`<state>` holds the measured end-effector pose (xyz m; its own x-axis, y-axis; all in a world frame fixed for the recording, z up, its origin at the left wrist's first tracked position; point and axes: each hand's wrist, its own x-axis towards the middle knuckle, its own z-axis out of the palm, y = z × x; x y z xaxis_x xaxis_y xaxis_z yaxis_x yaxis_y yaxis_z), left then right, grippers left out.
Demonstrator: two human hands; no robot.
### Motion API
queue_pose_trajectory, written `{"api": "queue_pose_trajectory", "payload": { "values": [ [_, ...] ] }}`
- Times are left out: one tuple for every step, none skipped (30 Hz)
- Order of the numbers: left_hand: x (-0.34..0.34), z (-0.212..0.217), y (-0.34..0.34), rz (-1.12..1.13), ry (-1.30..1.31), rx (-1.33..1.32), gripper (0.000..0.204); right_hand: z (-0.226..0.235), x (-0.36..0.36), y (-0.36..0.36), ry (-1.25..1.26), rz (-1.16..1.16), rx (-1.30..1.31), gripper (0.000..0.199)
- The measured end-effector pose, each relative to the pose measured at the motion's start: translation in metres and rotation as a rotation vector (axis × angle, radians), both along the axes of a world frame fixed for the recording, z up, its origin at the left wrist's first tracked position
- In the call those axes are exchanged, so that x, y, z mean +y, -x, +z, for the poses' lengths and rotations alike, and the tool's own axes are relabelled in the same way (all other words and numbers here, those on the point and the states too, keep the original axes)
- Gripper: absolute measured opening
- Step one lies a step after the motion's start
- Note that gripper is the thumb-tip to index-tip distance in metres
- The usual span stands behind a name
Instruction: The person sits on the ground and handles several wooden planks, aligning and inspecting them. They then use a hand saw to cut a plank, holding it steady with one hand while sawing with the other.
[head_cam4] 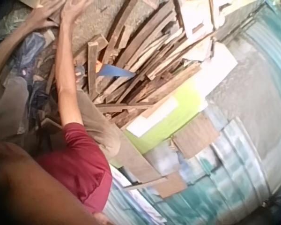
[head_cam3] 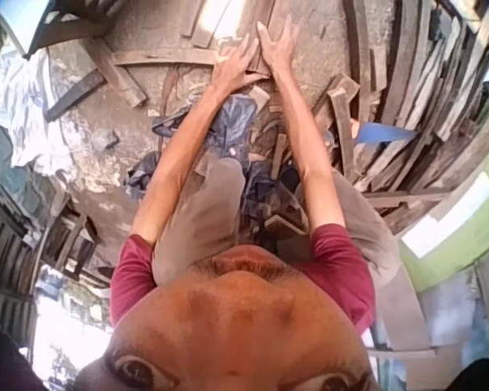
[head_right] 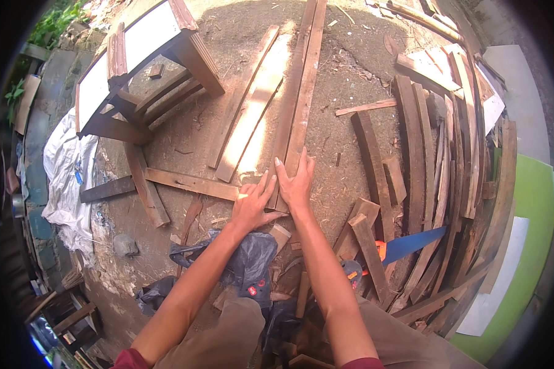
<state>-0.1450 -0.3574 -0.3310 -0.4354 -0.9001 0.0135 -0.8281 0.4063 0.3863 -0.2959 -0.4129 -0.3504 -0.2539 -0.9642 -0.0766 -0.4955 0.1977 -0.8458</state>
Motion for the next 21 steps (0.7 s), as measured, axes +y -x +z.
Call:
{"api": "queue_pose_trajectory", "payload": {
  "values": [
    [0.001, 0.001, 0.0, -0.005, 0.0, -0.007, 0.109, -0.002, 0.002, 0.0, -0.002, -0.004, -0.004, 0.086],
    [0.001, 0.002, 0.001, -0.009, -0.002, -0.015, 0.109, -0.004, 0.003, 0.0, 0.011, -0.026, -0.027, 0.086],
    [0.0, 0.003, 0.001, -0.012, -0.004, -0.023, 0.109, -0.007, 0.001, 0.0, 0.019, -0.038, -0.022, 0.085],
    [0.002, 0.003, 0.001, -0.012, -0.008, -0.029, 0.109, -0.009, 0.004, -0.002, 0.017, -0.049, -0.018, 0.085],
    [0.002, 0.001, 0.001, -0.006, -0.001, -0.012, 0.11, -0.012, 0.005, -0.002, 0.014, -0.059, -0.015, 0.084],
    [0.001, 0.0, 0.001, 0.001, 0.006, 0.005, 0.112, -0.015, 0.004, -0.003, 0.026, -0.066, -0.009, 0.084],
    [0.002, 0.0, 0.002, 0.007, 0.006, 0.021, 0.113, -0.016, 0.004, -0.004, 0.031, -0.073, -0.003, 0.083],
    [0.004, 0.0, 0.002, 0.011, 0.004, 0.036, 0.113, -0.017, 0.004, -0.004, 0.037, -0.08, 0.003, 0.083],
    [0.004, -0.001, 0.002, 0.016, 0.002, 0.05, 0.113, -0.018, 0.005, -0.004, 0.039, -0.079, -0.012, 0.082],
    [0.004, 0.0, 0.002, 0.021, 0.002, 0.065, 0.113, -0.018, 0.003, -0.004, 0.045, -0.078, -0.028, 0.081],
    [0.005, 0.0, 0.002, 0.022, -0.01, 0.07, 0.113, -0.018, 0.004, -0.004, 0.051, -0.077, -0.043, 0.079],
    [0.005, 0.001, 0.002, 0.023, -0.023, 0.074, 0.113, -0.017, 0.005, -0.004, 0.046, -0.083, -0.057, 0.078],
    [0.005, 0.003, 0.002, 0.024, -0.031, 0.077, 0.114, -0.016, 0.005, -0.005, 0.045, -0.089, -0.072, 0.077],
    [0.004, 0.005, 0.002, 0.026, -0.033, 0.083, 0.113, -0.015, 0.005, -0.005, 0.044, -0.096, -0.088, 0.075],
    [0.003, 0.007, 0.002, 0.028, -0.035, 0.088, 0.111, -0.014, 0.004, -0.005, 0.069, -0.101, -0.119, 0.071],
    [0.004, 0.008, 0.003, 0.033, -0.04, 0.097, 0.11, -0.013, 0.006, -0.003, 0.091, -0.103, -0.147, 0.066],
    [0.004, 0.007, 0.002, 0.042, -0.037, 0.148, 0.108, -0.012, 0.006, 0.0, 0.113, -0.106, -0.175, 0.062],
    [0.002, 0.007, 0.0, 0.05, -0.034, 0.201, 0.106, -0.012, 0.006, 0.002, 0.104, -0.09, -0.254, 0.057],
    [0.002, 0.007, -0.002, 0.059, -0.033, 0.256, 0.104, -0.011, 0.006, 0.007, 0.094, -0.073, -0.33, 0.053],
    [0.004, 0.01, -0.003, 0.077, -0.012, 0.335, 0.092, -0.01, 0.006, 0.011, 0.083, -0.057, -0.406, 0.048],
    [0.004, 0.009, -0.005, 0.105, -0.026, 0.41, 0.089, -0.008, 0.007, 0.018, 0.041, -0.073, -0.478, 0.045]
  ]
}}
